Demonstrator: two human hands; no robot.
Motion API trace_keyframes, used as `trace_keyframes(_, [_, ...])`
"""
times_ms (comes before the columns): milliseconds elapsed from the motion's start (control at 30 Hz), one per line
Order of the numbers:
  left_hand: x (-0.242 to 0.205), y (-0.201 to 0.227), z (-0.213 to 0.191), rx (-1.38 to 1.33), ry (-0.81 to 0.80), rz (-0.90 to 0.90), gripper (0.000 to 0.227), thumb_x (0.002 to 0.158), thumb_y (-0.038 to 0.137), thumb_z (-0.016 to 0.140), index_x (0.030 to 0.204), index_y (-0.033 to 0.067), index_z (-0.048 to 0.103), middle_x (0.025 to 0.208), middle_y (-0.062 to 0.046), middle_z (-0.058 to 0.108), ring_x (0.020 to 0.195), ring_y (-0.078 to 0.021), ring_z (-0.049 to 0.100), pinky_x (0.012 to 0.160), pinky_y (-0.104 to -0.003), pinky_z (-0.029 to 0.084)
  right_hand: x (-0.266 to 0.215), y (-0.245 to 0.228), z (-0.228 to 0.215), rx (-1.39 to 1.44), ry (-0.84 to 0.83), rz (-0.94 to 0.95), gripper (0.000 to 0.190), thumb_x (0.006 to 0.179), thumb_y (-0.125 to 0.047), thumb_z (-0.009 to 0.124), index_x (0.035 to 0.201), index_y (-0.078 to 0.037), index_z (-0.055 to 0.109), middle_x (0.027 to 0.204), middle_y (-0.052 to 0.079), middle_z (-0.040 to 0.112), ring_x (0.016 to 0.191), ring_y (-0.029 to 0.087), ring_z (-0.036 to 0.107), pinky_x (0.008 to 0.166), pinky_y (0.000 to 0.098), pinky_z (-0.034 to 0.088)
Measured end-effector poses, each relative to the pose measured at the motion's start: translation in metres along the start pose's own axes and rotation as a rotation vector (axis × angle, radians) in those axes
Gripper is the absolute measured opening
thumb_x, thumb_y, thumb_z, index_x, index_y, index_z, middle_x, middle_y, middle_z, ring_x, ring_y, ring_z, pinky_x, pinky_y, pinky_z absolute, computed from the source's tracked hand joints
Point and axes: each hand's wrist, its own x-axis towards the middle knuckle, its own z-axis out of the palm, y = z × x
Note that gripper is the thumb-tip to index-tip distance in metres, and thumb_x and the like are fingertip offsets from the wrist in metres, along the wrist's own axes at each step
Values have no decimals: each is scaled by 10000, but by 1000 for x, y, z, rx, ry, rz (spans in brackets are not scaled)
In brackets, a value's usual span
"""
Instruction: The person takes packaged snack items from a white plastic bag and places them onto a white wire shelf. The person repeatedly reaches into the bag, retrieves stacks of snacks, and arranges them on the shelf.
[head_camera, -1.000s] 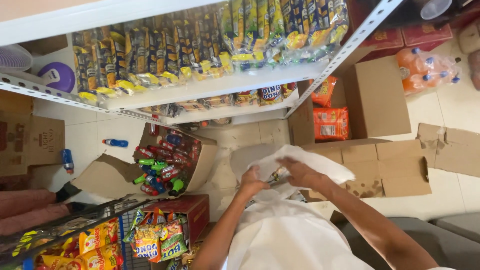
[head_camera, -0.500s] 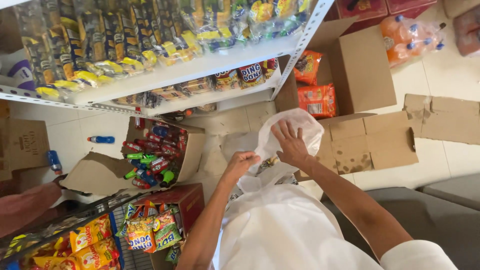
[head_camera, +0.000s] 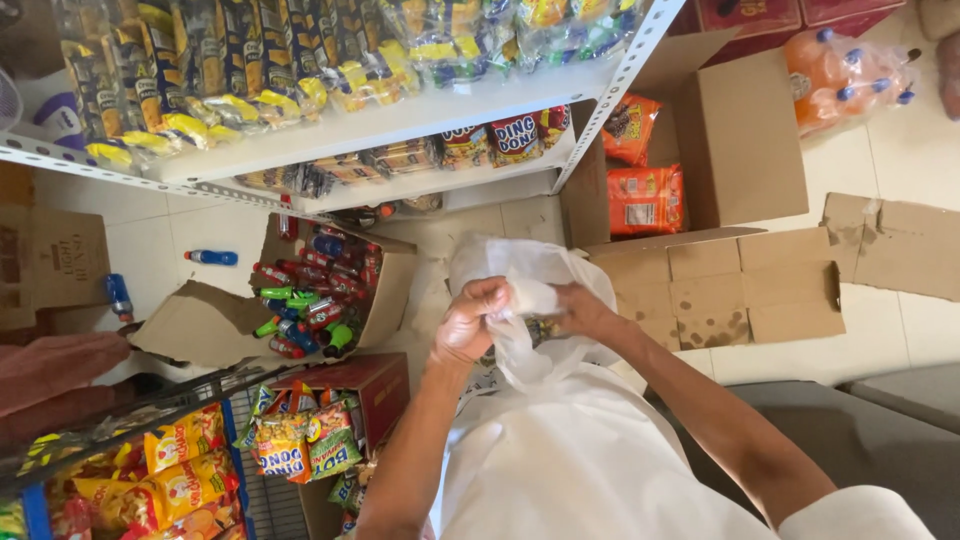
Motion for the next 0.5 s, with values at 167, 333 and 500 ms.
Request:
trace_keyframes(167, [2, 40, 9, 245, -1, 121, 205, 940, 198, 792, 984, 14, 712, 894, -17, 682, 852, -141, 587, 816, -293, 483, 17, 15, 1, 234, 281, 88, 282, 852, -153, 694, 1089, -16, 762, 1010, 100, 766, 964, 217, 696, 893, 324, 533])
trace_keyframes(333, [-30, 83, 94, 1183, 667, 204, 289, 934, 331, 704, 1095, 90, 691, 1029, -45, 701, 974, -176, 611, 809, -340, 467, 23, -16, 0, 409, 435, 60, 274, 921, -195, 623, 994, 38, 749, 866, 80, 728, 837, 153, 627, 798, 305, 505])
trace_keyframes(500, [-31, -30, 57, 1285, 422, 463, 267, 1049, 93, 644, 1311, 130, 610, 1240, -107, 660, 1066, -289, 631, 898, -439, 630, 24, -55, -8, 489, 446, -46, 323, 930, -226, 512, 944, 28, 710, 777, 21, 654, 742, 106, 560, 689, 267, 490])
